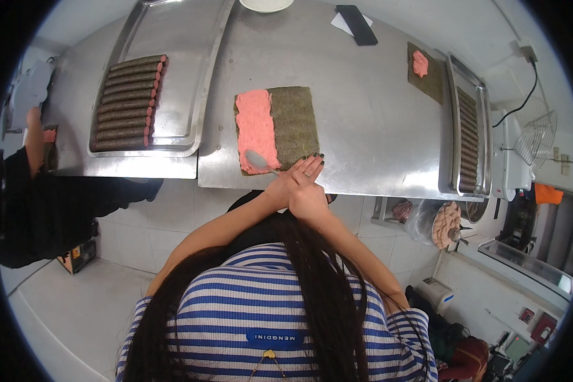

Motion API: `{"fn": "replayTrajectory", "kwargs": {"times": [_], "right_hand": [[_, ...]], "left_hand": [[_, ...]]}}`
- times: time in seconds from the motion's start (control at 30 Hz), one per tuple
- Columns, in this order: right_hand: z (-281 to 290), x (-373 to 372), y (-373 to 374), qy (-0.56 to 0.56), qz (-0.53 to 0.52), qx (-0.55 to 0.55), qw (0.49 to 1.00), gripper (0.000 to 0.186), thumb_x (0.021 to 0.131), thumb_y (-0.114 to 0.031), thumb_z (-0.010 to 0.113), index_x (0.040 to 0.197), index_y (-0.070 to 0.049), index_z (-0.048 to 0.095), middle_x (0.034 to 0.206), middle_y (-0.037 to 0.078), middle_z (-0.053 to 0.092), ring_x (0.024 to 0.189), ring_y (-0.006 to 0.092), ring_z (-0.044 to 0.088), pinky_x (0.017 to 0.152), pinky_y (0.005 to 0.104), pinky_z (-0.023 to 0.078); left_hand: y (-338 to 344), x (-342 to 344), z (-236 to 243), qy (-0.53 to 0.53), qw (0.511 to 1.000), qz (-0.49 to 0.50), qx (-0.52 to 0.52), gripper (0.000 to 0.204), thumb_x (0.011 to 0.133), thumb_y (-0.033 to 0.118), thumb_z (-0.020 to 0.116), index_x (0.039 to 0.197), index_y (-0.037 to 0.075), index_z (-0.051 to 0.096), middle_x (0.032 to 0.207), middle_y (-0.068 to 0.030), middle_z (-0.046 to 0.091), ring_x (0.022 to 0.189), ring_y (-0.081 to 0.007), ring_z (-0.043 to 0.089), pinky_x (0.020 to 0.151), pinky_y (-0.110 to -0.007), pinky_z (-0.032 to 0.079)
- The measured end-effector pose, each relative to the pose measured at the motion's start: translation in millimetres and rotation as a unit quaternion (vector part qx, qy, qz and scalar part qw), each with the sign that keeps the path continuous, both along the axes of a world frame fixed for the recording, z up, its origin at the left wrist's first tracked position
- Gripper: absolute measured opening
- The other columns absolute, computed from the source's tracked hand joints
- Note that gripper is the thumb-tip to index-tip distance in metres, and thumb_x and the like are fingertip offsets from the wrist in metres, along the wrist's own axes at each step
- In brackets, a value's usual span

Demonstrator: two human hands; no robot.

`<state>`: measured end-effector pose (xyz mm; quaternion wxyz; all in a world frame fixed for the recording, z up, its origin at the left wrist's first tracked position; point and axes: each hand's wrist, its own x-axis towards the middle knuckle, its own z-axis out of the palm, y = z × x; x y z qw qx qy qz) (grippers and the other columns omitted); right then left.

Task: The person spreads a pink filling onto a sheet of nori using a spoon, then rolls the nori into a cylindrical sushi roll. The finished roll is placed on a metal tray with other completed rolls. The person repeats the process with another sheet of nori.

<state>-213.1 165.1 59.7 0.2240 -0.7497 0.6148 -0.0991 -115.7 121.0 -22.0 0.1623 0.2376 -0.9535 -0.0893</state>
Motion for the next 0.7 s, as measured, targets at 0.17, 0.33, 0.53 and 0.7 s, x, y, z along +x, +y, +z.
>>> {"fn": "replayTrajectory", "kwargs": {"times": [0.17,0.33,0.53,0.7], "right_hand": [[3.2,12.2,4.2,-0.077,0.034,-0.026,0.996,0.045,0.074,-0.001,0.052,0.117,-0.011,0.061,0.094,0.013,0.058,0.079,0.0354,0.062,0.066,0.0452,0.052],[20.4,5.7,-3.2,-0.120,0.049,-0.039,0.991,0.042,0.075,-0.002,0.053,0.115,-0.010,0.062,0.091,0.013,0.058,0.077,0.0366,0.061,0.065,0.0457,0.051],[29.6,-4.3,-12.1,-0.042,0.027,-0.051,0.997,0.038,0.073,0.002,0.056,0.108,-0.008,0.066,0.089,0.010,0.058,0.078,0.0326,0.062,0.067,0.0412,0.052],[27.0,-18.4,-13.6,0.005,0.094,-0.096,0.991,0.036,0.070,-0.003,0.057,0.105,-0.004,0.065,0.090,0.011,0.058,0.081,0.0300,0.062,0.068,0.0405,0.052]], "left_hand": [[-0.4,-3.4,-13.2,-0.003,1.000,0.003,-0.009,0.062,0.089,0.029,0.039,0.141,-0.003,0.032,0.151,-0.0188,0.027,0.139,-0.0297,0.027,0.115,-0.039,0.020],[1.2,-3.6,-10.0,0.040,0.998,-0.003,0.058,0.059,0.090,0.027,0.038,0.140,-0.004,0.033,0.149,-0.0202,0.029,0.140,-0.0320,0.024,0.115,-0.042,0.018],[1.5,-1.8,-3.2,0.000,1.000,-0.001,0.016,0.056,0.092,0.029,0.037,0.137,-0.004,0.038,0.148,-0.0199,0.031,0.140,-0.0321,0.025,0.115,-0.043,0.017],[1.3,-0.1,-1.7,0.012,1.000,-0.003,0.003,0.060,0.091,0.035,0.042,0.136,-0.005,0.040,0.146,-0.0210,0.032,0.140,-0.0321,0.025,0.115,-0.042,0.020]]}}
